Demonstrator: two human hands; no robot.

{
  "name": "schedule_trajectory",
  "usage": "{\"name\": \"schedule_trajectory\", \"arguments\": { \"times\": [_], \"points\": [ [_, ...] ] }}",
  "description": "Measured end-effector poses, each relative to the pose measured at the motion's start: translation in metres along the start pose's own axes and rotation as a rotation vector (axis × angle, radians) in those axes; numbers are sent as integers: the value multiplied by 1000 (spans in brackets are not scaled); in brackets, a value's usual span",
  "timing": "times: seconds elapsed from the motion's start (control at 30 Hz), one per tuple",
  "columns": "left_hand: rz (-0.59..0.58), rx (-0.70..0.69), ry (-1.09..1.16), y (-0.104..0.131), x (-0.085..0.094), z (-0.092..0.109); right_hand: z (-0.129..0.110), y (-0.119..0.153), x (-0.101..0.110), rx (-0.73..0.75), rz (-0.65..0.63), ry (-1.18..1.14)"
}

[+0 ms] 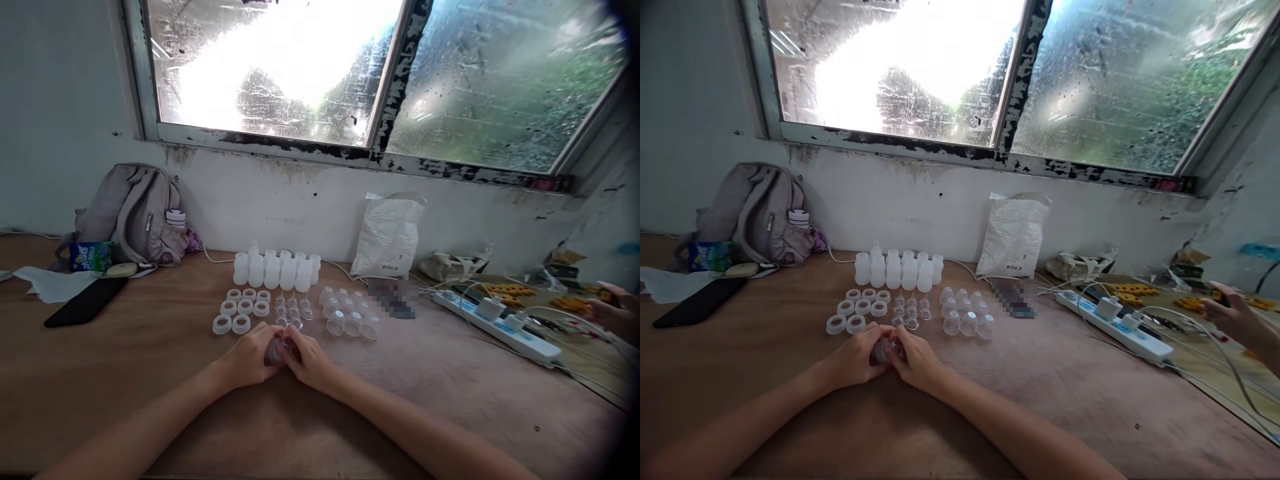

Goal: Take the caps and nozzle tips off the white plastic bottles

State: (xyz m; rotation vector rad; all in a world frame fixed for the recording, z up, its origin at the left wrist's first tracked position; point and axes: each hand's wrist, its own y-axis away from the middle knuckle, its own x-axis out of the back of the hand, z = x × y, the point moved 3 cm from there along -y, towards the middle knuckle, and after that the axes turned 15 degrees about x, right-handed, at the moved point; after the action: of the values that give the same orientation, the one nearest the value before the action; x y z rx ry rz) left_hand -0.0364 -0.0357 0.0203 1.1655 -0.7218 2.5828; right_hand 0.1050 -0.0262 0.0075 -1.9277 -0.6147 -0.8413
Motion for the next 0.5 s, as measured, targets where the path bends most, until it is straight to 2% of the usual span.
{"name": "schedule_trajectory", "arguments": {
  "times": [0.2, 0.5],
  "points": [
    [24, 1, -14, -3, 0, 3, -3, -4, 2, 117, 11, -11],
    [25, 53, -45, -2, -1, 5, -3, 0, -2, 157, -18, 65]
  ]
}}
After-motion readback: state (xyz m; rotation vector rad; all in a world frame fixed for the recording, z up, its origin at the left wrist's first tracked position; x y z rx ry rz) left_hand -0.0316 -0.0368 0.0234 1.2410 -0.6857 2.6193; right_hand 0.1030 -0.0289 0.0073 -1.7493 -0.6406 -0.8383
